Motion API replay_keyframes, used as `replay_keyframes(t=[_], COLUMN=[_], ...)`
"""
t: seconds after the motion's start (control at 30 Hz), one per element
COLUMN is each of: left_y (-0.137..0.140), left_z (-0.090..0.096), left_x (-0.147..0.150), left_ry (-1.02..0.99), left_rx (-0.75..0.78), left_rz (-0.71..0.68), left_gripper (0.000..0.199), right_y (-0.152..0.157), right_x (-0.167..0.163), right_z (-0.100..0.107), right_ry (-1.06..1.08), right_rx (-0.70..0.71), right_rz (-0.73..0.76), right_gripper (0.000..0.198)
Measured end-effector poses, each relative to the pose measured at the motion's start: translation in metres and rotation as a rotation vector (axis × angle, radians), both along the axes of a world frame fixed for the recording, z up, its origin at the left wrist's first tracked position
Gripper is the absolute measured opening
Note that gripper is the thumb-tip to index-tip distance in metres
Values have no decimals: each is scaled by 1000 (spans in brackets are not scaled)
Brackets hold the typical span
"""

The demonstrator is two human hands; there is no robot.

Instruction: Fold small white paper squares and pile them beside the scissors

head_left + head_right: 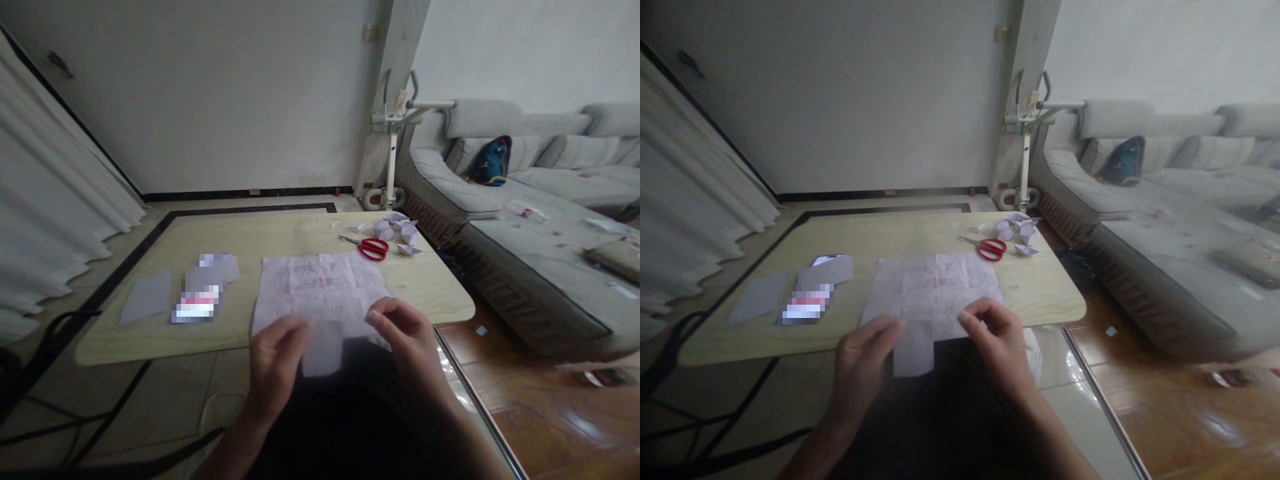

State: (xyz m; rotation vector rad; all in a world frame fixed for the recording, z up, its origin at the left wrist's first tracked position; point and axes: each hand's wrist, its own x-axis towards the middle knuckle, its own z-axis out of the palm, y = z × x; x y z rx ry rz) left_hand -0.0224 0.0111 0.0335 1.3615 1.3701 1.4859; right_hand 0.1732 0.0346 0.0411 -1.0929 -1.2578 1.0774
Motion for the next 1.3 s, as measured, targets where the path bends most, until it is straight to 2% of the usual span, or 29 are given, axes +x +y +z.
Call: replay_keyframes(t=[0.1,0.17,0.3,0.53,0.8,1.1,1.3], left_y=[-3,-6,-8,-8,-6,-8,-7], left_z=[1,1,1,-2,-1,-6,-5], left_x=[4,7,9,9,9,10,10], left_ry=[65,96,124,126,89,11,95], left_rx=[6,17,38,30,1,-56,-12], left_rz=[-44,-74,-85,-77,-67,-76,-127], left_gripper=[23,24,25,22,28,28,28], right_y=[-7,-11,-14,-13,-12,-12,-14], right_x=[-14,-23,-29,-26,-27,-27,-23], right_z=[6,7,3,0,5,-5,-9], right_ry=[-58,-65,-30,3,-26,116,109], right_rx=[-40,-48,-23,-19,-47,-95,-74], right_rz=[140,179,170,151,142,158,117], right_gripper=[13,15,22,20,18,23,24])
